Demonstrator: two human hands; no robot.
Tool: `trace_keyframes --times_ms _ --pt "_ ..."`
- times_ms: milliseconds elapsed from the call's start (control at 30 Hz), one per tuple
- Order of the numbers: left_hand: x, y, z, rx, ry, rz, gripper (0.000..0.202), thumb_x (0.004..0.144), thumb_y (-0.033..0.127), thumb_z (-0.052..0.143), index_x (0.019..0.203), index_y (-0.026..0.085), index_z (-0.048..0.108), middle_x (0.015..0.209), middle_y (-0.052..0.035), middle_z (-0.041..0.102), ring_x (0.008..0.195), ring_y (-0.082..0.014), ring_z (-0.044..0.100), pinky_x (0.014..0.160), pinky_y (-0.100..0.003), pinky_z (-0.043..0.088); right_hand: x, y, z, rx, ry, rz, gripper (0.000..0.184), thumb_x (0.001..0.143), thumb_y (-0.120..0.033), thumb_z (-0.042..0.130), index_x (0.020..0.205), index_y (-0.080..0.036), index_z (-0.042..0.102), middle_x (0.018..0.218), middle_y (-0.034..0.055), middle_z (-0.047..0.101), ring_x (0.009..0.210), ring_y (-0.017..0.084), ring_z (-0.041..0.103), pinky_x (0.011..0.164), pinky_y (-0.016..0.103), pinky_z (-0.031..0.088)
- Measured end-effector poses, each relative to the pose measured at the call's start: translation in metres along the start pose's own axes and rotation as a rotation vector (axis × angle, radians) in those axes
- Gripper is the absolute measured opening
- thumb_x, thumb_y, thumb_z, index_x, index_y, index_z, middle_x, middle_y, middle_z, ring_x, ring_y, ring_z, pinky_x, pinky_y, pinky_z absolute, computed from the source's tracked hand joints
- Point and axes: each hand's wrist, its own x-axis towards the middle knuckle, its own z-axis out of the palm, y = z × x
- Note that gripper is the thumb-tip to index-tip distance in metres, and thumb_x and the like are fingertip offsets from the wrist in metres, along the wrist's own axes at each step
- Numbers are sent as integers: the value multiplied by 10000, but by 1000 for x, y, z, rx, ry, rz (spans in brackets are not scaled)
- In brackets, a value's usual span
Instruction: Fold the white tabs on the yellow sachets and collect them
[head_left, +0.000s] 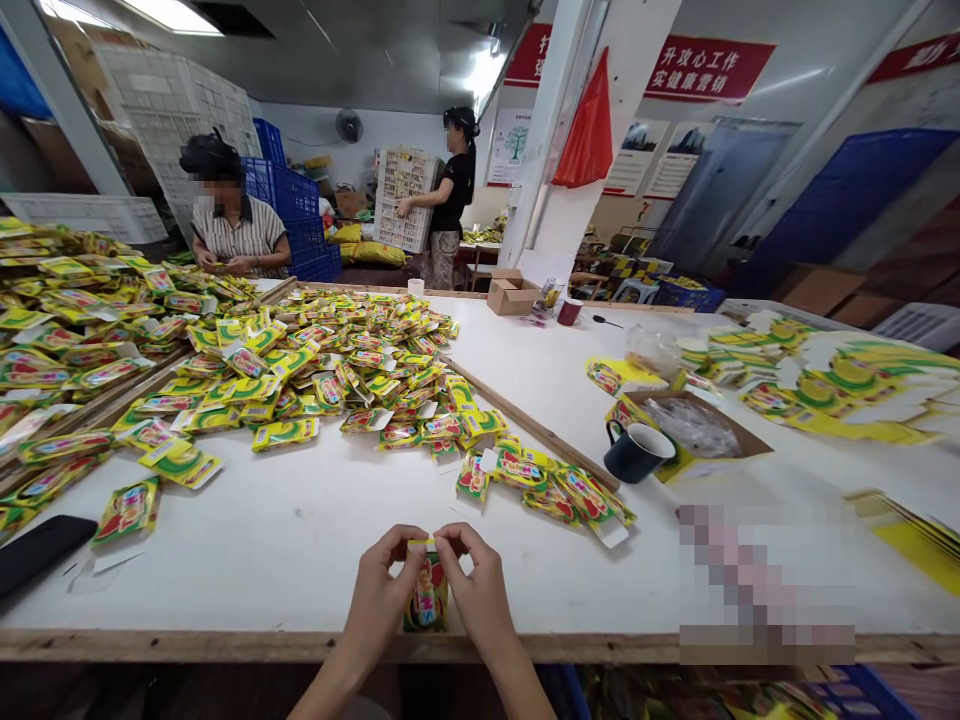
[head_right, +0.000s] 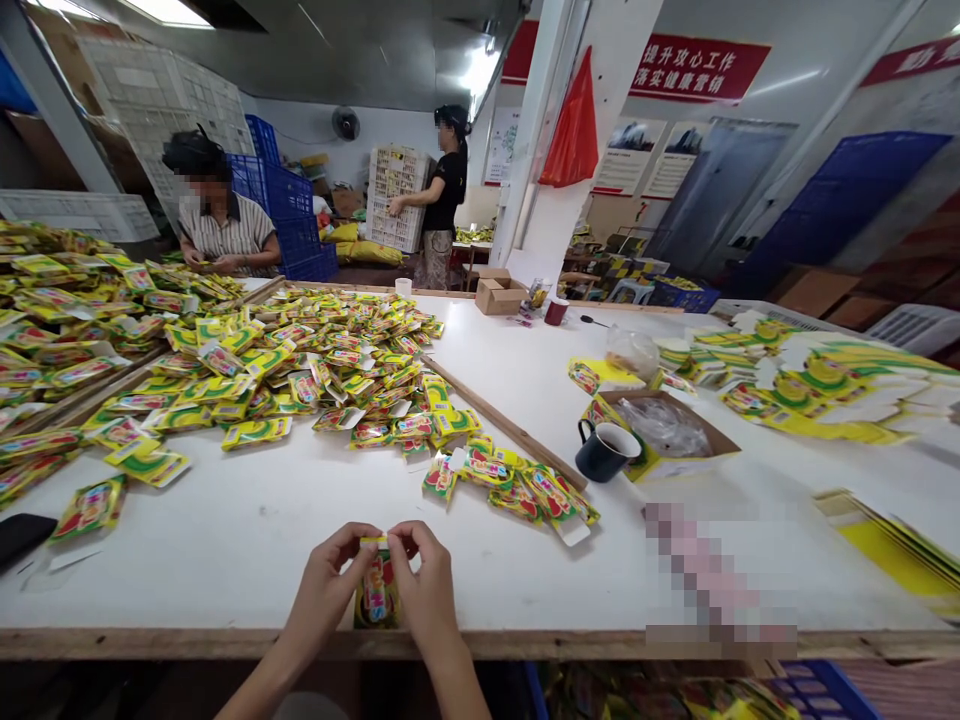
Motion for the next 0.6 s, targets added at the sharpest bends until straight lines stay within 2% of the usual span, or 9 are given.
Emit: trace_keyframes --times_ms 200,333,433,500,533,600 --pt "-1 -7 1 -55 -35 -16 264 833 406 597 876 166 697 839 -66 723 794 -220 647 732 -300 513 -6 5 -5 51 -28 18 186 896 -341 552 840 -187 638 801 23 661 769 181 607 715 252 468" --pt "-5 -7 -5 -41 -108 9 246 823 394 621 889 178 718 846 -68 715 836 -232 648 758 -312 512 -13 11 5 129 -66 20 144 891 -307 551 895 -189 635 848 40 674 807 198 634 732 275 495" --pt "-9 -9 -8 -27 -157 34 265 844 393 599 994 197 696 915 -74 710 877 -231 647 792 -325 508 -15 7 3 106 -34 -6 146 889 -303 536 871 -195 632 837 45 679 800 205 646 721 280 510" --pt "-11 -12 -8 -37 -155 29 342 854 401 585 1142 223 630 972 -72 706 890 -222 649 811 -330 509 -21 2 -20 5 47 -36 176 892 -326 518 855 -206 641 842 52 689 809 216 650 726 283 516" --pt "-12 -15 -9 -40 -138 20 380 856 410 580 1192 233 595 984 -70 705 890 -217 651 816 -332 510 -26 0 -42 -76 97 -38 194 892 -348 511 856 -215 648 853 56 694 813 222 653 724 282 520" --pt "-13 -18 -9 -20 -101 -9 371 856 432 573 1168 234 602 962 -66 708 877 -216 655 810 -330 510 -43 -4 -101 -287 180 -1 225 873 -411 519 862 -238 663 878 60 706 812 238 663 702 284 528"
